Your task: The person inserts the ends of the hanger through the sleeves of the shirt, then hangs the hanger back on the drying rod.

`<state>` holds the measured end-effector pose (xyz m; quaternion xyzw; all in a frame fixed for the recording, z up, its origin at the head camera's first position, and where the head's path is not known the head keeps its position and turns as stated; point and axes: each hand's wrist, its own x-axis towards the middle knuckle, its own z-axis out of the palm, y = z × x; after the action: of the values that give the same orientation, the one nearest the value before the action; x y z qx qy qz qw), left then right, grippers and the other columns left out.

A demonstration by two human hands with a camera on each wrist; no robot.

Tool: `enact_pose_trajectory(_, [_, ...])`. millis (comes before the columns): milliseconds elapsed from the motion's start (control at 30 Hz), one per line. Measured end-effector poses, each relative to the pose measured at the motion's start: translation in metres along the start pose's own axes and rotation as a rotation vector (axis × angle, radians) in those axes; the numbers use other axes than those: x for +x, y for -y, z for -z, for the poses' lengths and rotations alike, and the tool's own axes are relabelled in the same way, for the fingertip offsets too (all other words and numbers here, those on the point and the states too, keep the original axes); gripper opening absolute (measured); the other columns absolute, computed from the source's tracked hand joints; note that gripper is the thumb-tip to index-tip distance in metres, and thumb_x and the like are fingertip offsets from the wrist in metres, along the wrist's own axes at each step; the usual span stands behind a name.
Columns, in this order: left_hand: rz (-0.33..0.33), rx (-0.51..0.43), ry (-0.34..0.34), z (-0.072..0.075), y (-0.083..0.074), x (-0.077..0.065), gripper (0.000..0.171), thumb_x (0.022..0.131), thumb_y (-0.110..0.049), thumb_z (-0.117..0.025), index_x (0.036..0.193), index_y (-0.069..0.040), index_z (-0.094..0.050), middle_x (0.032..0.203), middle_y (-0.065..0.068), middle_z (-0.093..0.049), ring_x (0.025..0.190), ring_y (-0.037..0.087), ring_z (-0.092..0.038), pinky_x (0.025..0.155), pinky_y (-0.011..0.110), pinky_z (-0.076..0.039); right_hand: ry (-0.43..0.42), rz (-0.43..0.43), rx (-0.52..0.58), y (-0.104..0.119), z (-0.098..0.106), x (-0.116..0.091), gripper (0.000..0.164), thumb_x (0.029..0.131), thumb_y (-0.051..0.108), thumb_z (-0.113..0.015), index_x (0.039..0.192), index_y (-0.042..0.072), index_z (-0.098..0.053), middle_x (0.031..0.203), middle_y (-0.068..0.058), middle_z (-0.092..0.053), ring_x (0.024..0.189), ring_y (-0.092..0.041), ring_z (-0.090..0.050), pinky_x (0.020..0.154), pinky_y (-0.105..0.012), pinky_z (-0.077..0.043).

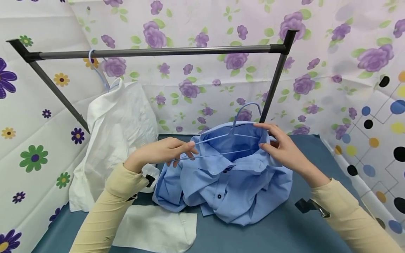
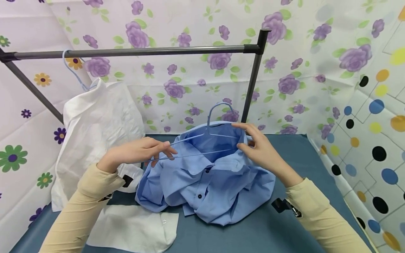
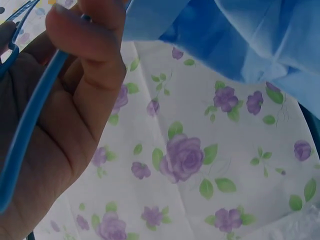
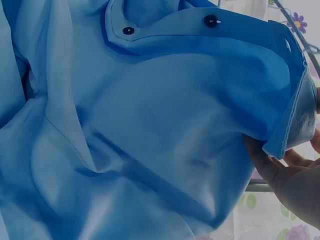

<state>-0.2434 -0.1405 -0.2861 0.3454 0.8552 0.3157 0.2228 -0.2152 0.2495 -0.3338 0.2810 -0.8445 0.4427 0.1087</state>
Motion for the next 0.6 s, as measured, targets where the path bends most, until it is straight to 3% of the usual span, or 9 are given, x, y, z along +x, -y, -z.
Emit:
enact_pose_trajectory(233, [-0.019, -0.019, -0.004, -0.013, -0.002, 0.017, 0.057, 0.107, -0.054, -0.036, 0.134, -0.014, -0.066, 0.122, 0.002, -0.069, 0.068, 0.035, -0.061, 0.057, 0.039, -0.052, 0.001, 0.004, 0.009, 0.006, -0.004, -0.002, 0.06, 0.1, -0.001, -0.059, 0.154, 0.021, -0.043, 0.152, -0.01, -0.039, 0.126, -0.029, -0.041, 0.077, -0.026, -0.044])
enact_pose_trajectory(433, [-0.027, -0.007, 0.01, -0.021, -0.005, 0.027, 0.058, 0.107, -0.057, -0.034, 0.137, -0.017, -0.064, 0.122, 0.0, -0.069, 0.067, 0.031, -0.063, 0.06, 0.042, -0.054, -0.001, 0.033, -0.005, 0.016, -0.012, -0.005, 0.06, 0.1, -0.001, -0.059, 0.153, 0.019, -0.042, 0.153, -0.007, -0.04, 0.138, -0.03, -0.04, 0.099, -0.033, -0.047])
enact_pose_trajectory(600, [-0.053, -0.027, 0.015, -0.026, -0.006, 0.033, 0.057, 0.107, -0.057, -0.035, 0.137, -0.018, -0.064, 0.122, 0.0, -0.068, 0.065, 0.029, -0.062, 0.06, 0.044, -0.054, -0.016, 0.07, 0.054, 0.027, -0.02, -0.007, 0.058, 0.098, -0.006, -0.058, 0.151, 0.011, -0.042, 0.152, -0.009, -0.043, 0.135, -0.026, -0.044, 0.101, -0.018, -0.041])
